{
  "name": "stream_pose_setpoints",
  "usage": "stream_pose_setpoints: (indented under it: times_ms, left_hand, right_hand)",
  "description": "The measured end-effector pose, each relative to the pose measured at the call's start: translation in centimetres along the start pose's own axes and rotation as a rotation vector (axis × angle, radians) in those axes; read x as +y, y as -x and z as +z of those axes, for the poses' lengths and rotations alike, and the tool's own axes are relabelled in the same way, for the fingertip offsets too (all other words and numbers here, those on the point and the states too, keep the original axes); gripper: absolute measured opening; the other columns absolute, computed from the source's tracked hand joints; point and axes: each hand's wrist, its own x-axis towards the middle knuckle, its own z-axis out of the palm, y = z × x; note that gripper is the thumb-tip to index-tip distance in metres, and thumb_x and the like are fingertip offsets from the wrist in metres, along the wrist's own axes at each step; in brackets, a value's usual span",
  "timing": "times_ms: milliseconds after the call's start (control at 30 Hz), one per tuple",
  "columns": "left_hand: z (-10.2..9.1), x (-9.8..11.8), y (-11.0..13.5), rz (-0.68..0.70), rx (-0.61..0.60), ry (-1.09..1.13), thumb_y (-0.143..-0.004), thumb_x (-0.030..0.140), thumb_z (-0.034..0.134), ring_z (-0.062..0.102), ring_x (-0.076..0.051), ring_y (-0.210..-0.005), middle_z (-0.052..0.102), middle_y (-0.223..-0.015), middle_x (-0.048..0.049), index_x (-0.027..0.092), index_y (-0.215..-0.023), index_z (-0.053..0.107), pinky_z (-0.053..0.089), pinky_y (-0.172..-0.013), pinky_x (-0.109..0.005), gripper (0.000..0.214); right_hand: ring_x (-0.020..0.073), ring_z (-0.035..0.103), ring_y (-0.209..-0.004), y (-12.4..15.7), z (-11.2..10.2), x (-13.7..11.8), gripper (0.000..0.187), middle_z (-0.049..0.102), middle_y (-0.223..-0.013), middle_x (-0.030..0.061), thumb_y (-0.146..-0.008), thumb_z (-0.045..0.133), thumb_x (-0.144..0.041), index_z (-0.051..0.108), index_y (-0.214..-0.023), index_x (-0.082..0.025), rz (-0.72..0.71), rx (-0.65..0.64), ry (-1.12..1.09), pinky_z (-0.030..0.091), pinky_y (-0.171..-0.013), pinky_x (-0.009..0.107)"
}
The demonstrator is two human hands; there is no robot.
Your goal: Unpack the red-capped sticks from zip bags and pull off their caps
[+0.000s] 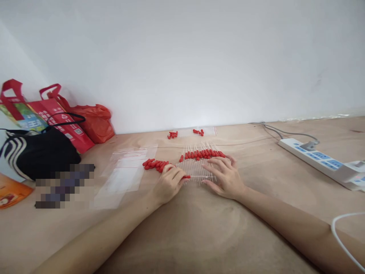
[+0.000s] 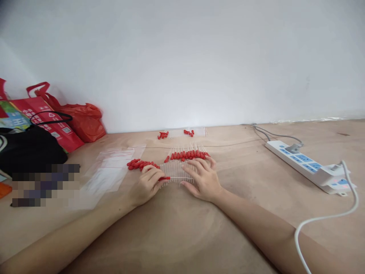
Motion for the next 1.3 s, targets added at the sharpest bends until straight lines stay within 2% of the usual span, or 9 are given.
stream_pose_setpoints:
  times_ms: [133,267,400,533,633,833,1000,1200,1300]
  left_hand:
    - [0.7,0.8,0.0,0.045,0.090,0.053,-0.084,0.016,0.047,0.056,-0.011,-0.065,0.062,-0.070,0.0009,0.017,-0.080,0.050,0.038,-0.076,-0.030,0.005]
    - [0.8,1.0,0.0,0.071,0.128,0.079,-0.083,0.016,0.050,0.057,-0.010,-0.064,0.063,-0.070,0.0012,0.018,-0.081,0.048,0.039,-0.077,-0.030,0.003]
    - [0.7,0.9,0.1,0.049,0.095,0.084,-0.084,0.020,0.049,0.058,-0.011,-0.069,0.065,-0.074,-0.0005,0.018,-0.085,0.052,0.039,-0.079,-0.031,0.004]
    - [0.7,0.9,0.1,0.022,0.015,0.082,-0.085,0.029,0.046,0.058,-0.018,-0.091,0.065,-0.096,-0.0071,0.017,-0.100,0.055,0.036,-0.089,-0.038,0.021]
    - [1.0,0.9,0.1,0.039,-0.001,0.116,-0.086,0.027,0.044,0.057,-0.018,-0.097,0.065,-0.099,-0.0060,0.018,-0.095,0.058,0.034,-0.092,-0.039,0.019]
    - [0.9,0.9,0.4,0.013,0.012,0.152,-0.084,0.023,0.049,0.060,-0.016,-0.091,0.069,-0.087,-0.0013,0.019,-0.076,0.061,0.032,-0.097,-0.041,0.016]
    - [-0.1,1.3,0.4,0.038,-0.030,0.159,-0.085,0.019,0.046,0.061,-0.014,-0.086,0.069,-0.082,0.0001,0.020,-0.080,0.062,0.028,-0.100,-0.043,0.016]
    - [-0.5,1.2,0.6,0.049,-0.030,0.204,-0.084,0.013,0.045,0.061,-0.011,-0.080,0.068,-0.079,0.0019,0.019,-0.078,0.058,0.030,-0.098,-0.039,0.016]
    - [-0.9,0.2,1.5,0.001,-0.005,0.192,-0.084,0.012,0.044,0.060,-0.010,-0.073,0.066,-0.077,0.0017,0.019,-0.079,0.057,0.035,-0.093,-0.037,0.016]
  right_hand:
    - [0.0191,0.051,-0.097,-0.2,0.1,-0.5,0.023,0.064,-0.094,0.0012,-0.081,0.050,-0.039,0.062,-0.098,-0.028,-0.081,-0.088,-0.011,0.014,-0.098,0.046]
    - [0.0172,0.052,-0.093,-0.4,0.6,-0.6,0.020,0.066,-0.086,-0.0013,-0.084,0.047,-0.035,0.063,-0.095,-0.029,-0.100,-0.086,-0.032,0.013,-0.098,0.046]
    - [0.0155,0.052,-0.090,-0.4,0.8,-0.8,0.018,0.066,-0.081,-0.0029,-0.084,0.048,-0.031,0.064,-0.091,-0.030,-0.108,-0.088,-0.048,0.014,-0.097,0.045]
    - [0.0151,0.052,-0.088,-0.4,0.8,-1.0,0.018,0.066,-0.078,-0.0038,-0.083,0.049,-0.031,0.064,-0.092,-0.032,-0.116,-0.077,-0.060,0.015,-0.097,0.044]
    - [0.0138,0.053,-0.084,-0.3,0.8,-1.0,0.019,0.066,-0.073,-0.0054,-0.084,0.048,-0.029,0.062,-0.095,-0.034,-0.129,-0.049,-0.082,0.015,-0.097,0.044]
    - [0.0130,0.053,-0.079,-0.2,0.5,-0.9,0.021,0.062,-0.060,-0.0058,-0.083,0.045,-0.022,0.063,-0.090,-0.032,-0.184,-0.030,-0.069,0.015,-0.096,0.044]
    - [0.0127,0.052,-0.075,-0.3,0.3,-1.1,0.020,0.058,-0.052,-0.0064,-0.083,0.046,-0.020,0.063,-0.082,-0.029,-0.232,0.002,-0.080,0.015,-0.095,0.044]
    - [0.0128,0.053,-0.075,-0.1,0.0,-0.7,0.021,0.060,-0.054,-0.0063,-0.083,0.044,-0.022,0.063,-0.081,-0.029,-0.191,-0.052,-0.090,0.014,-0.096,0.044]
    - [0.0137,0.053,-0.076,0.4,-0.3,0.5,0.022,0.064,-0.060,-0.0047,-0.083,0.043,-0.024,0.064,-0.080,-0.028,-0.094,-0.073,-0.056,0.014,-0.095,0.044]
